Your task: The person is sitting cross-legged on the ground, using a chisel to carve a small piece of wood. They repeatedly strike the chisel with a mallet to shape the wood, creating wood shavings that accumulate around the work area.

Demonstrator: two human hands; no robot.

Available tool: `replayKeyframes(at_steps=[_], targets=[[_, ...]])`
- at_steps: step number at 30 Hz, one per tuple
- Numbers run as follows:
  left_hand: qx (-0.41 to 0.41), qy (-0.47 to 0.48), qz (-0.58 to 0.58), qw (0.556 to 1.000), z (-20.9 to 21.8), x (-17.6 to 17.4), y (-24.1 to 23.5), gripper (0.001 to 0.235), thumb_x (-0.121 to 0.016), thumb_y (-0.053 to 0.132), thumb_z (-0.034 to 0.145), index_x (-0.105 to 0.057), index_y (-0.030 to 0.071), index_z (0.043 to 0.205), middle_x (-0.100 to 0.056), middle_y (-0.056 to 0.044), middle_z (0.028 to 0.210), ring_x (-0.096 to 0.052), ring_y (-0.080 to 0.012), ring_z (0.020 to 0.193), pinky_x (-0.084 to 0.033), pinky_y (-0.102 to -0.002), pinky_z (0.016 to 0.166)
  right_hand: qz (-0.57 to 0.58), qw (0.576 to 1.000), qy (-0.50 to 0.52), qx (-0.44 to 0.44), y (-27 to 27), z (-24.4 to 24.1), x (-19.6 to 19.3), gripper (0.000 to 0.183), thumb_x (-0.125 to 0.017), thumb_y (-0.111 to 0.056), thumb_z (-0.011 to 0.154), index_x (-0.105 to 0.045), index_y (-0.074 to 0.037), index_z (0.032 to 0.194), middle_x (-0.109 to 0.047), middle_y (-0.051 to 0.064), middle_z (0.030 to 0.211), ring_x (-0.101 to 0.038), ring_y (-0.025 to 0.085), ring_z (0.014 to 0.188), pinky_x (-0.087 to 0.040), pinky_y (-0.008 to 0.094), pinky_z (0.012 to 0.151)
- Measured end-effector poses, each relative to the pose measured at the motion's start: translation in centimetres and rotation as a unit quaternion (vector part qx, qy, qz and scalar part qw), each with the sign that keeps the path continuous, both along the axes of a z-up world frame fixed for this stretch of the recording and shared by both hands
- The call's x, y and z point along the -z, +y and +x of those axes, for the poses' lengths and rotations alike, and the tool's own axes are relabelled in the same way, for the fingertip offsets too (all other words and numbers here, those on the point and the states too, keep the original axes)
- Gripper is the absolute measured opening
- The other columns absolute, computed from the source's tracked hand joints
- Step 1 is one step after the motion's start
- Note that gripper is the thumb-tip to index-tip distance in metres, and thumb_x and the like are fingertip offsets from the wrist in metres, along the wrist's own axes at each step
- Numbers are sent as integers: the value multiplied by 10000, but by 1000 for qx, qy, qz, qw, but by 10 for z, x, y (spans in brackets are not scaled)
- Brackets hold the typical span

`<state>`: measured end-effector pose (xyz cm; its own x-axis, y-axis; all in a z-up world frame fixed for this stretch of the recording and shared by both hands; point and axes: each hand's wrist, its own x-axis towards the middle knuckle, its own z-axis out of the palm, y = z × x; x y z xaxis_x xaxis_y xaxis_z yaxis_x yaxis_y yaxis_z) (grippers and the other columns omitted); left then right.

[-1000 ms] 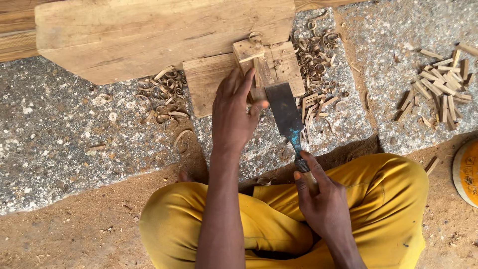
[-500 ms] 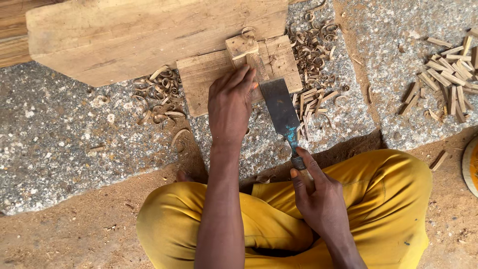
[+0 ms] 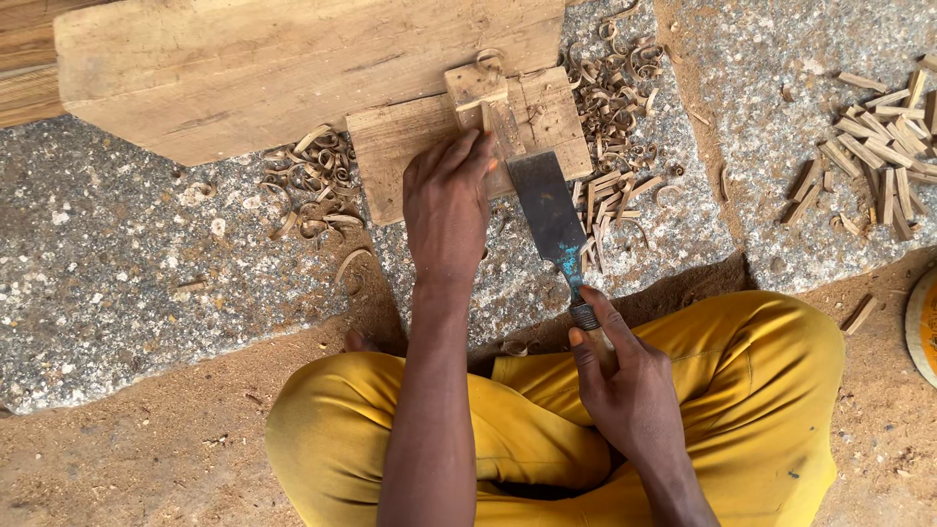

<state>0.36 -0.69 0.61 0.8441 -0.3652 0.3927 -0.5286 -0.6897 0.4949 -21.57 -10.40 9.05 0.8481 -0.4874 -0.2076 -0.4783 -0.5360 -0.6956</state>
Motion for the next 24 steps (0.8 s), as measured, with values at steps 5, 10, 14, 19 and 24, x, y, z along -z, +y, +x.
replayKeyframes(at_steps=[5,10,14,19,24], targets=[[-22,-19,49,998,0,-3,-4,371,-760,143,885,-756,227,1247,-700,-19,1342,-654,-235,1207,-432,-456,1116,1,1000,29,3,-2,-2,-3,497,-666,-191,937,-579,-146,1424,-526,123,454,-518,188,380,-457,389,447],[-33,6,57,998,-2,-7,-3,354,-742,131,927,-745,297,1239,-666,12,1383,-636,-227,1256,-393,-474,1150,9,1000,25,3,0,-3,-6,521,-683,-191,914,-580,-154,1423,-606,119,497,-578,179,391,-493,371,459],[-40,13,71,997,-3,-14,-3,435,-701,38,917,-747,318,1246,-658,18,1404,-604,-220,1277,-343,-498,1177,-8,1000,-13,-5,2,-4,-5,515,-710,-185,897,-599,-133,1397,-665,97,574,-623,151,433,-511,357,464],[-56,40,93,993,-6,-21,-3,480,-741,53,852,-749,347,1231,-639,-9,1409,-565,-243,1302,-282,-521,1207,-6,1000,-2,-8,5,-4,-5,495,-720,-190,904,-613,-137,1384,-654,97,539,-604,155,408,-500,358,454],[-74,17,89,993,-6,-17,-7,506,-772,35,844,-750,368,1224,-630,-10,1416,-554,-249,1325,-226,-551,1233,-14,1000,11,-10,9,-1,-7,504,-730,-185,894,-625,-143,1385,-584,115,475,-524,166,363,-451,370,416]])
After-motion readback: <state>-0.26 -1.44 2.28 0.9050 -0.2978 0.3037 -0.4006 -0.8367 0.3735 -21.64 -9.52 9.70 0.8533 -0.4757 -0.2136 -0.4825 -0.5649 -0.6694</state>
